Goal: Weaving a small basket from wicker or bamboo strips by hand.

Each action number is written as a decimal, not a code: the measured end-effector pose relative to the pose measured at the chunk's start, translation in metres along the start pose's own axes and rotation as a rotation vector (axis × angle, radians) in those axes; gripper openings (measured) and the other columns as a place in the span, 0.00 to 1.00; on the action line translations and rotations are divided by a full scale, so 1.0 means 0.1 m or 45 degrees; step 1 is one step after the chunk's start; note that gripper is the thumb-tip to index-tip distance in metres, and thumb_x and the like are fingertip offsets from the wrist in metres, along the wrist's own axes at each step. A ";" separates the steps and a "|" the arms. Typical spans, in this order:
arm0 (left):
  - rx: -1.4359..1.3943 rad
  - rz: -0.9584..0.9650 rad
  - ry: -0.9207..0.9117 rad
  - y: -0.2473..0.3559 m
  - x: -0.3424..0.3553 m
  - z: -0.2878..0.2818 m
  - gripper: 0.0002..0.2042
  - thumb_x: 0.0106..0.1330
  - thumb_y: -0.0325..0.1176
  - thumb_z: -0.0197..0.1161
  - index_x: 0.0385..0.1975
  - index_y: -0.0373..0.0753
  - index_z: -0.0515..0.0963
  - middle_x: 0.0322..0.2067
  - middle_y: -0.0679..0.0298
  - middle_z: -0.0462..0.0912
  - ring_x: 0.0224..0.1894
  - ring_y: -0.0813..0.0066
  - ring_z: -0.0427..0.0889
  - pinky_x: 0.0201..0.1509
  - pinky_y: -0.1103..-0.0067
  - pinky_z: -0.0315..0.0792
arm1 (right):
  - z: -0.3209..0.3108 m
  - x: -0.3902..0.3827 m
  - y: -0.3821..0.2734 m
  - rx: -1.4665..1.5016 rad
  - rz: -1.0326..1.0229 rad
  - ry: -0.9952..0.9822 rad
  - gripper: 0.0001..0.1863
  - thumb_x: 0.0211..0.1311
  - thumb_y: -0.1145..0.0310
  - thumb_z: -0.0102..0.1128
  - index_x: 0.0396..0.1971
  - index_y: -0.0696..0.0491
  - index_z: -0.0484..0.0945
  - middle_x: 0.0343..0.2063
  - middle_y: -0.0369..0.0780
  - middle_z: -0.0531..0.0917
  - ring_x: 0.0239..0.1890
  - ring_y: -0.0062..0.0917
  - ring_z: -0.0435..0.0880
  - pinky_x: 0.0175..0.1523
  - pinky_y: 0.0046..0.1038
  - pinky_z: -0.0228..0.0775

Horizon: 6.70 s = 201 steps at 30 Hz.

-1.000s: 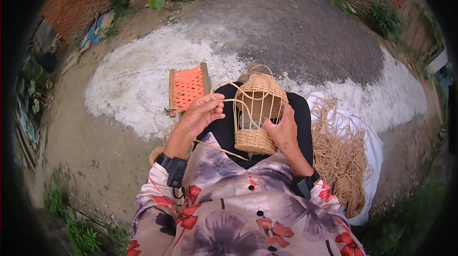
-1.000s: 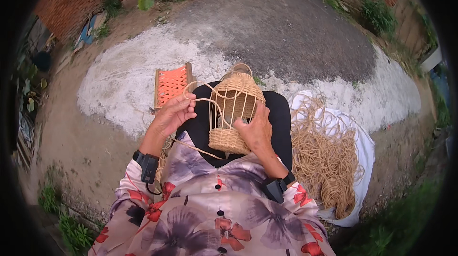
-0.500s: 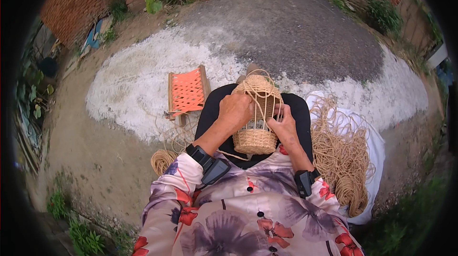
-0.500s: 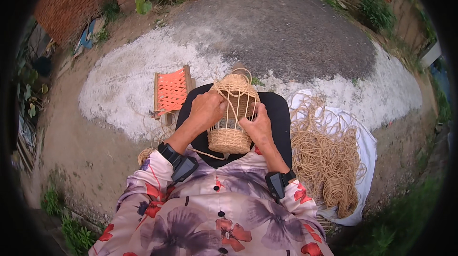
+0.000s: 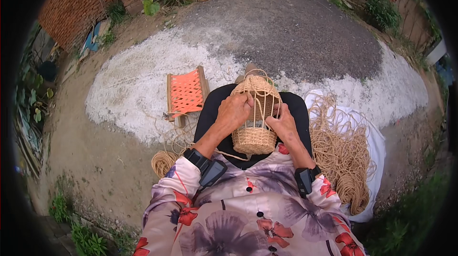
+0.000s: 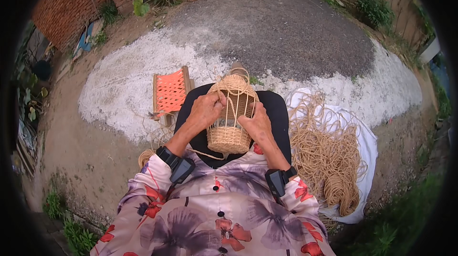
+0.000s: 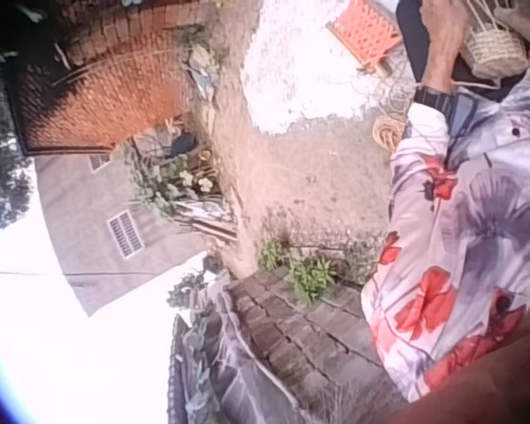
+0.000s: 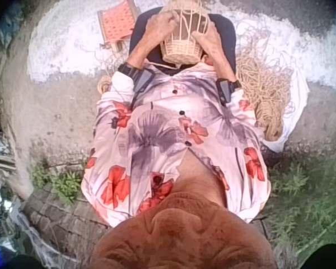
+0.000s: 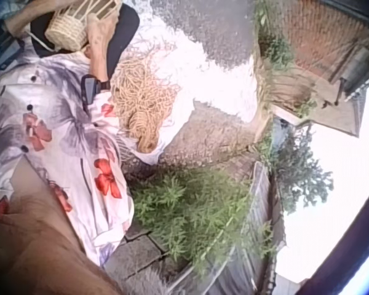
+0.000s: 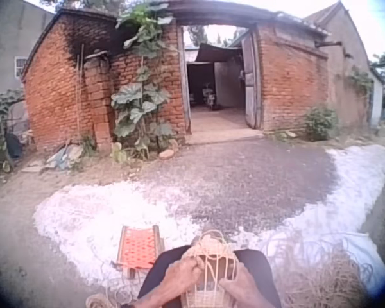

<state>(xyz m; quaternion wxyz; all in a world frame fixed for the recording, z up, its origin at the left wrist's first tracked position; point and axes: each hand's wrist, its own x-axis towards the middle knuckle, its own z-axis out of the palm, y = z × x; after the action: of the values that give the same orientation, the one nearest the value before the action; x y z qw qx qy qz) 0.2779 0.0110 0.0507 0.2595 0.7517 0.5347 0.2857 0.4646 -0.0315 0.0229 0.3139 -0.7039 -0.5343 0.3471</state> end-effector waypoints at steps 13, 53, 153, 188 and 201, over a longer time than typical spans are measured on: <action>-1.980 -0.563 -0.453 -0.03 -0.48 -0.57 0.11 0.67 0.27 0.57 0.48 0.40 0.73 0.19 0.73 0.69 0.16 0.91 0.60 0.17 0.91 0.53 | 0.02 0.09 0.18 0.338 0.133 -0.122 0.33 0.43 0.61 0.63 0.50 0.63 0.68 0.46 0.53 0.75 0.50 0.41 0.76 0.54 0.34 0.68; 0.151 0.387 0.128 -0.18 -0.76 -0.58 0.12 0.55 0.27 0.64 0.40 0.40 0.79 0.37 0.62 0.78 0.30 0.68 0.78 0.35 0.74 0.74 | 0.00 -0.08 0.04 0.100 0.067 -0.020 0.28 0.46 0.59 0.61 0.47 0.60 0.70 0.45 0.51 0.75 0.48 0.42 0.77 0.53 0.36 0.67; -1.105 -0.584 -0.070 -0.13 -0.57 -0.16 0.12 0.63 0.23 0.59 0.46 0.39 0.73 0.22 0.69 0.76 0.19 0.84 0.70 0.19 0.87 0.64 | -0.10 -0.26 -0.10 0.041 -0.085 0.125 0.32 0.52 0.57 0.59 0.55 0.58 0.65 0.48 0.52 0.73 0.44 0.41 0.80 0.51 0.37 0.71; -1.626 -0.677 -0.314 -0.36 -0.64 -0.46 0.12 0.72 0.41 0.55 0.39 0.38 0.74 0.22 0.74 0.70 0.20 0.88 0.66 0.25 0.87 0.64 | -0.29 -0.41 -0.31 0.143 -0.724 0.082 0.15 0.53 0.83 0.50 0.39 0.54 0.81 0.31 0.41 0.75 0.36 0.33 0.78 0.43 0.31 0.72; -1.557 -0.656 -0.348 -0.42 -0.43 -0.45 0.08 0.66 0.35 0.62 0.36 0.37 0.79 0.24 0.72 0.77 0.25 0.88 0.76 0.28 0.88 0.74 | -0.01 -0.06 -0.31 -0.040 -0.401 0.223 0.22 0.47 0.73 0.58 0.46 0.54 0.69 0.31 0.40 0.78 0.28 0.33 0.80 0.35 0.33 0.71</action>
<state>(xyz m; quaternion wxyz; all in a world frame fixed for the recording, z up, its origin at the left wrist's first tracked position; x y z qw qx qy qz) 0.2070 -0.0140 0.0464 0.7632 0.3475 0.4015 0.3683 0.4478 -0.0299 0.0501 0.3987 -0.6439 -0.6139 0.2227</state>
